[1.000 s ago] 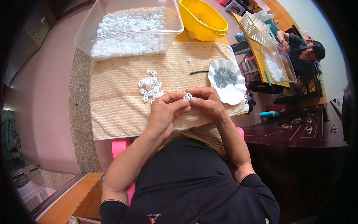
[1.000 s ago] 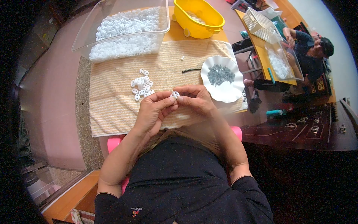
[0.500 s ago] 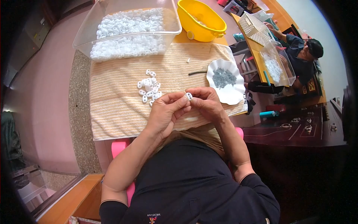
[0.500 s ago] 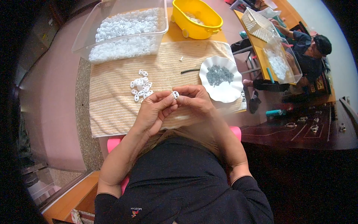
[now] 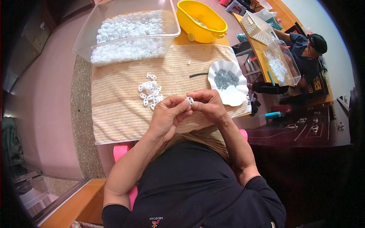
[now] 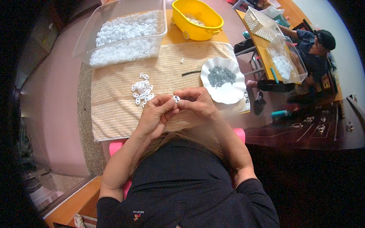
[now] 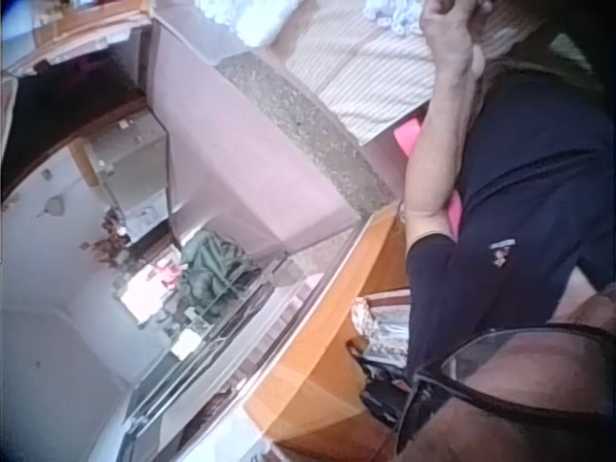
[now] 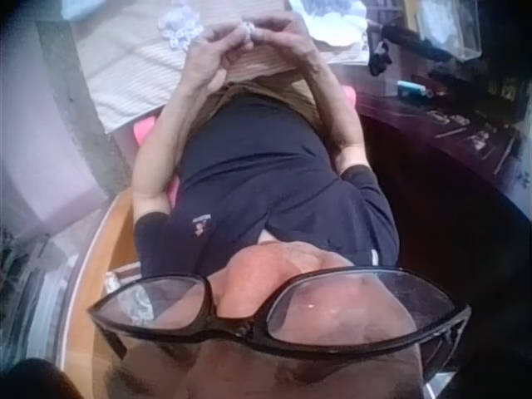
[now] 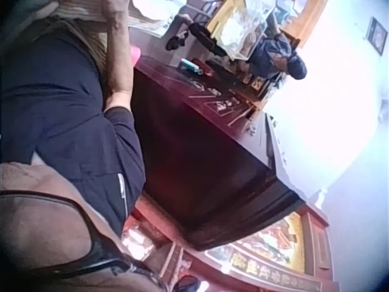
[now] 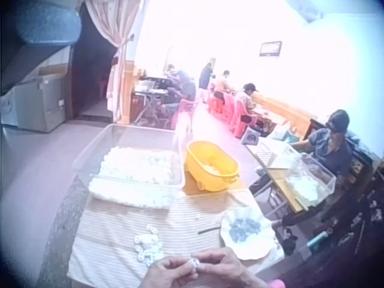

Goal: The recorder is sitting at a workbench and manually assembling small white plastic components by inserting tiny metal pins into them.

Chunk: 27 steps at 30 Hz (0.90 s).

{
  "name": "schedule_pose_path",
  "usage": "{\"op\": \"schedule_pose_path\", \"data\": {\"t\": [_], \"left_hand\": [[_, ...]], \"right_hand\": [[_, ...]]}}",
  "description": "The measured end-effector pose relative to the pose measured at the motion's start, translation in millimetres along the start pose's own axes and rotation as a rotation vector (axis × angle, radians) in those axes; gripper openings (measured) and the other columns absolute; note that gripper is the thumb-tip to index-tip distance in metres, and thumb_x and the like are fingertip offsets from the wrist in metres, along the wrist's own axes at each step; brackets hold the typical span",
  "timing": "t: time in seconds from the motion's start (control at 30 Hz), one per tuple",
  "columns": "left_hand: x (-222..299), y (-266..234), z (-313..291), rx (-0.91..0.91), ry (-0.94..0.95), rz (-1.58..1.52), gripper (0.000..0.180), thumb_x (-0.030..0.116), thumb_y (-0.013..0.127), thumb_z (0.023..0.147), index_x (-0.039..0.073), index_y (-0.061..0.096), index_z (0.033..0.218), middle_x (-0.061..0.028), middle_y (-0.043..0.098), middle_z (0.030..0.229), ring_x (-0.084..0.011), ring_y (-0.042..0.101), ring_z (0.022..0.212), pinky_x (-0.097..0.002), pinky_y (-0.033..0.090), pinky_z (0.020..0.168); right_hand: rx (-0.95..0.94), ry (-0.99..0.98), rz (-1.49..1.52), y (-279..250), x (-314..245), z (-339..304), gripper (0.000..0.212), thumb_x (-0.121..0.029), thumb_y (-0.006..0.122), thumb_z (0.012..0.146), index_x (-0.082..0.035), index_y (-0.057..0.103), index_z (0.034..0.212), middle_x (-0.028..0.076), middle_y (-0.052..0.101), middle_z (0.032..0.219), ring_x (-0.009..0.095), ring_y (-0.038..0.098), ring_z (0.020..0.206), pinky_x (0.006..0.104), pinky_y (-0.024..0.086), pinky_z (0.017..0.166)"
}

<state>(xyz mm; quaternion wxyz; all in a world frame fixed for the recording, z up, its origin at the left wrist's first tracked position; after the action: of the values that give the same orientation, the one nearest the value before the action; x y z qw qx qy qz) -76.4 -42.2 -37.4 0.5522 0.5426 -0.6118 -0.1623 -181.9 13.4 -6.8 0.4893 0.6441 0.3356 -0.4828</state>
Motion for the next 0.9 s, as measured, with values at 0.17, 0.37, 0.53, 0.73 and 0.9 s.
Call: {"op": "schedule_pose_path", "data": {"t": [0.17,0.37,0.53,0.73,0.9], "left_hand": [[0.8,0.6,-0.3,0.005,0.006,0.009,0.014,0.003,0.068,0.085,0.001,0.062,0.098,-0.0088,0.066,0.092,-0.0154,0.066,0.078,-0.0251,0.059,0.072],[3.4,5.6,0.7,-0.036,0.003,0.017,0.013,0.006,0.067,0.086,0.003,0.061,0.097,-0.0072,0.066,0.090,-0.0138,0.066,0.077,-0.0234,0.057,0.071],[5.2,9.6,0.9,-0.081,-0.013,0.032,0.010,0.009,0.067,0.087,0.005,0.060,0.094,-0.0058,0.066,0.086,-0.0129,0.065,0.075,-0.0219,0.057,0.070],[5.7,11.9,-1.6,-0.100,-0.009,0.054,0.008,0.010,0.066,0.088,0.006,0.059,0.088,-0.0046,0.066,0.084,-0.0124,0.065,0.074,-0.0218,0.055,0.069],[7.5,18.1,-5.8,-0.135,0.021,0.061,0.009,0.011,0.067,0.087,0.008,0.060,0.084,-0.0025,0.065,0.081,-0.0115,0.063,0.071,-0.0229,0.053,0.068]], "right_hand": [[0.013,0.044,-0.012,0.4,1.0,-0.4,0.026,-0.001,0.069,0.083,0.005,0.065,0.108,0.011,0.068,0.098,0.015,0.065,0.088,0.0245,0.053,0.080],[0.005,-0.009,-0.062,1.9,-0.3,2.3,0.027,-0.002,0.068,0.083,0.004,0.065,0.109,0.009,0.065,0.097,0.014,0.062,0.089,0.0245,0.050,0.080],[-0.074,-0.080,-0.012,9.1,-6.0,4.5,0.027,-0.002,0.069,0.083,0.002,0.066,0.110,0.007,0.058,0.102,0.013,0.057,0.093,0.0244,0.046,0.083],[-0.104,-0.127,0.018,13.1,-7.8,4.2,0.028,-0.003,0.070,0.082,0.000,0.066,0.109,0.007,0.053,0.107,0.013,0.054,0.096,0.0240,0.044,0.083],[-0.141,-0.183,0.014,15.9,-11.6,1.7,0.028,-0.004,0.072,0.080,-0.001,0.068,0.108,0.007,0.053,0.106,0.014,0.053,0.096,0.0245,0.044,0.083]]}}
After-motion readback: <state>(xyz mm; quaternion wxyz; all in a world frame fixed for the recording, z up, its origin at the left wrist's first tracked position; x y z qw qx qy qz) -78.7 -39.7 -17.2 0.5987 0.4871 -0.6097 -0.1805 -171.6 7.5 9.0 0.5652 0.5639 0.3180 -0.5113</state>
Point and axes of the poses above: each hand's wrist, its own z-axis towards the middle knuckle, its own y-axis out of the palm, x = y × z, the point moved 9 cm from there along z, towards the middle knuckle
